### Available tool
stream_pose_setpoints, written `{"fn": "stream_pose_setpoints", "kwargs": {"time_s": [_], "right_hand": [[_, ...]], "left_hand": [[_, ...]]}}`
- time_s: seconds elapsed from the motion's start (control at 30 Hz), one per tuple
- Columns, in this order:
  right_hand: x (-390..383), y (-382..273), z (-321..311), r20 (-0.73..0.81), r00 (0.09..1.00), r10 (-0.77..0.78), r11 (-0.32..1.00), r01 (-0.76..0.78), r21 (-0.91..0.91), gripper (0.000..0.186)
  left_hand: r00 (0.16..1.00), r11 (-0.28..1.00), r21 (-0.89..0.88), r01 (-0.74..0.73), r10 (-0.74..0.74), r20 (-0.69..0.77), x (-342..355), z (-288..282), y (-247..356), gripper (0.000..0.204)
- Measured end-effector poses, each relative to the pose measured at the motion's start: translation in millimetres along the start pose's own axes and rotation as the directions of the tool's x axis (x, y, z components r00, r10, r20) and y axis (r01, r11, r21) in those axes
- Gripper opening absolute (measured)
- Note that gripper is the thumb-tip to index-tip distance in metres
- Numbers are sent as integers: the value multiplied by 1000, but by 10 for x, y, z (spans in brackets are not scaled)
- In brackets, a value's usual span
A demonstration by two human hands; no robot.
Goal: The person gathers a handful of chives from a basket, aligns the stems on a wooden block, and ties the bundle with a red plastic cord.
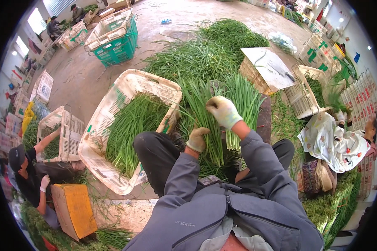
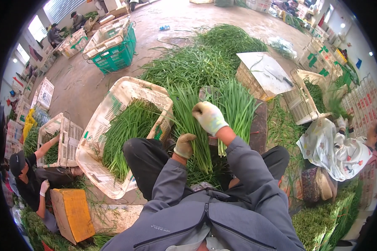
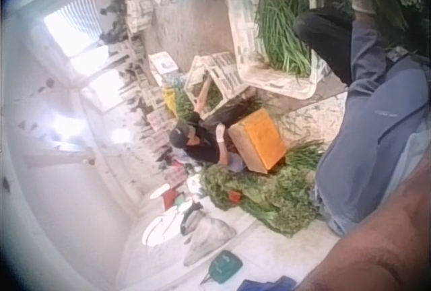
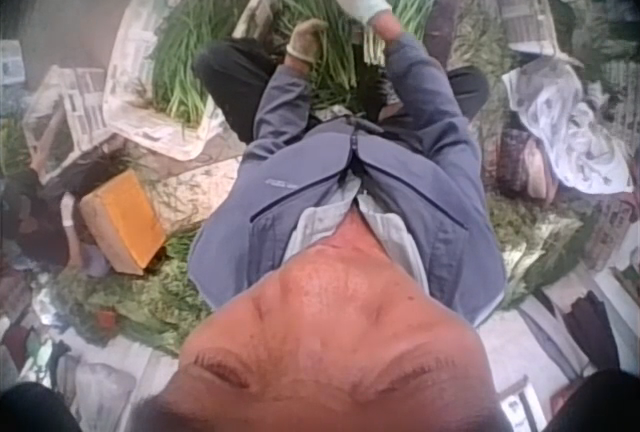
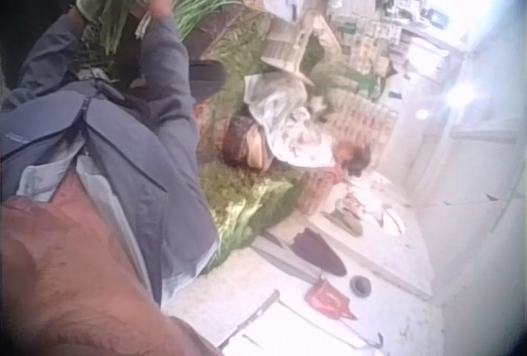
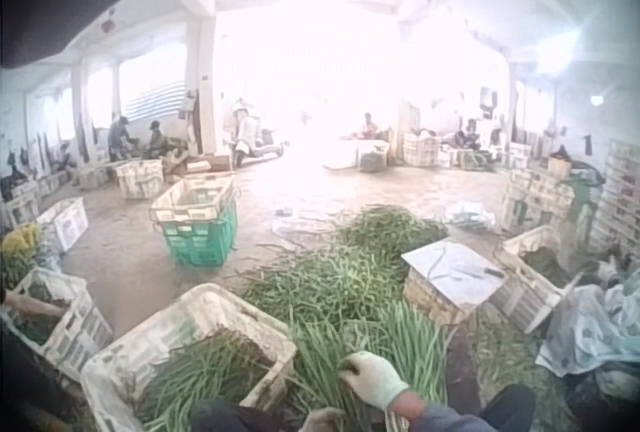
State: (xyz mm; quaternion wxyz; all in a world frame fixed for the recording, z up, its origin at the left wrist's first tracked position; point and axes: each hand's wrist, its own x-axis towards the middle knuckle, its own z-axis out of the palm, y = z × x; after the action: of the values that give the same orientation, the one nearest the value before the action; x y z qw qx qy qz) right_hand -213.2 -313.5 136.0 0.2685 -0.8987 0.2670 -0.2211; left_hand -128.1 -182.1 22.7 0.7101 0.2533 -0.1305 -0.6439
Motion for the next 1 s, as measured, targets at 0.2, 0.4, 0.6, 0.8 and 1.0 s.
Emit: {"fn": "stream_pose_setpoints", "kwargs": {"time_s": [0.2,0.4,0.6,0.8,1.0], "right_hand": [[-14,-151,-481,77,959,273,608,-234,759,19],[-90,-126,-639,25,964,264,494,-158,855,15],[-148,-96,-514,-97,989,-114,946,138,292,8],[-285,-56,-171,43,994,-102,978,108,-179,22],[-229,130,-67,11,999,-42,981,44,-187,16]], "left_hand": [[984,976,-215,29,10,177,-13,162,53,72],[972,981,-185,50,-6,233,-4,129,11,71],[986,996,-81,26,-12,169,-25,168,-17,62],[995,999,-4,-55,55,78,-59,204,-12,54],[995,1000,6,-23,22,98,-42,153,-30,51]]}}
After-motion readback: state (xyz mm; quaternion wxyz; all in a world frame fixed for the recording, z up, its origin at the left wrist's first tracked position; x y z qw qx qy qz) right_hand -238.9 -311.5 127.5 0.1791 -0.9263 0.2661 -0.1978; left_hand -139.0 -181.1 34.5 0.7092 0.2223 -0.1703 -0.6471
